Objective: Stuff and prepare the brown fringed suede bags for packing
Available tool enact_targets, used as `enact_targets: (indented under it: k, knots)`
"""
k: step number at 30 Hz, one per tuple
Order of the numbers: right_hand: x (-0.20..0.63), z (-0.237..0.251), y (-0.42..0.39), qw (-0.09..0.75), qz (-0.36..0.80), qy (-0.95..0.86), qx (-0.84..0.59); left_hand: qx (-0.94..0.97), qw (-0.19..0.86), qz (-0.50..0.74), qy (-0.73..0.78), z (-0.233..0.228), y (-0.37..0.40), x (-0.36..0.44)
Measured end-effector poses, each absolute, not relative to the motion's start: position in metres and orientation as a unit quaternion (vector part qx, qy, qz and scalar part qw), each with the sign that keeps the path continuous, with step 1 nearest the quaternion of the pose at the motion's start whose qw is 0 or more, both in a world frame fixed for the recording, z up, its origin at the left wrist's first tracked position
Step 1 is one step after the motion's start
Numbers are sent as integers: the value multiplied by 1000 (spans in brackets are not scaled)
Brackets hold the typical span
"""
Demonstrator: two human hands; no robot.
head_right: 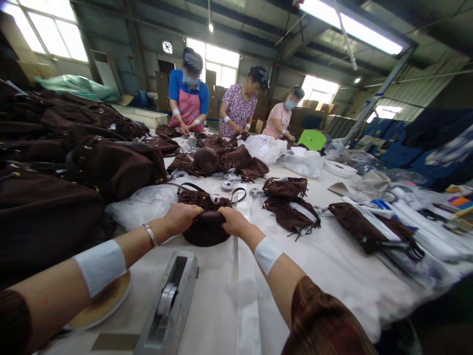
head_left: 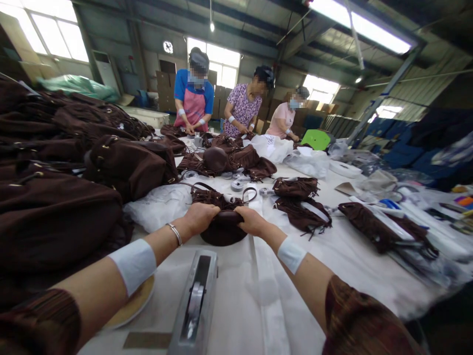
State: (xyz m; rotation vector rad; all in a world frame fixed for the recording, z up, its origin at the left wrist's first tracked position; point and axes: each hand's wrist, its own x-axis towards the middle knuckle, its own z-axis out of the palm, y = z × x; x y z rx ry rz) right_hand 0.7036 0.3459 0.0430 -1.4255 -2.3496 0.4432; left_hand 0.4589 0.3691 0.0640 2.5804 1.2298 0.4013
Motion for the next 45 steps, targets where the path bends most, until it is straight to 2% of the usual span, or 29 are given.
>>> enact_targets:
  k: [7,11,17,21,24,28,31,35,41,45]
  knots:
    - [699,0,344,171,143,-845,-486,910,160,133,359,30,368,431]
    - [708,-6,344,227,191,-800,-522,895,131,144,401,28,369,429]
    - [708,1,353,205,160,-793,-551,854,79,200,474,19,382,439]
    - [707,0,345,204,135,-832,-498,905,-8,211,370,16,375,435]
    - [710,-11,338,195,71,-877,-434,938,-63,179,291,19,364,428]
    - [712,-29,337,159,-3,-890,-427,953,-101,141,248,23,357,423]
    - [712,-32,339,128,-3,-891,-435,956,-82,139,246,30,357,424]
    - [712,-28,339,134,43,-884,-445,970,-30,117,211,36,363,437]
    - [723,-21,337,176,64,-848,-497,972,8,81,220,11,370,447]
    - [730,-16,325,148,45,-800,-580,973,10,90,214,-3,367,439]
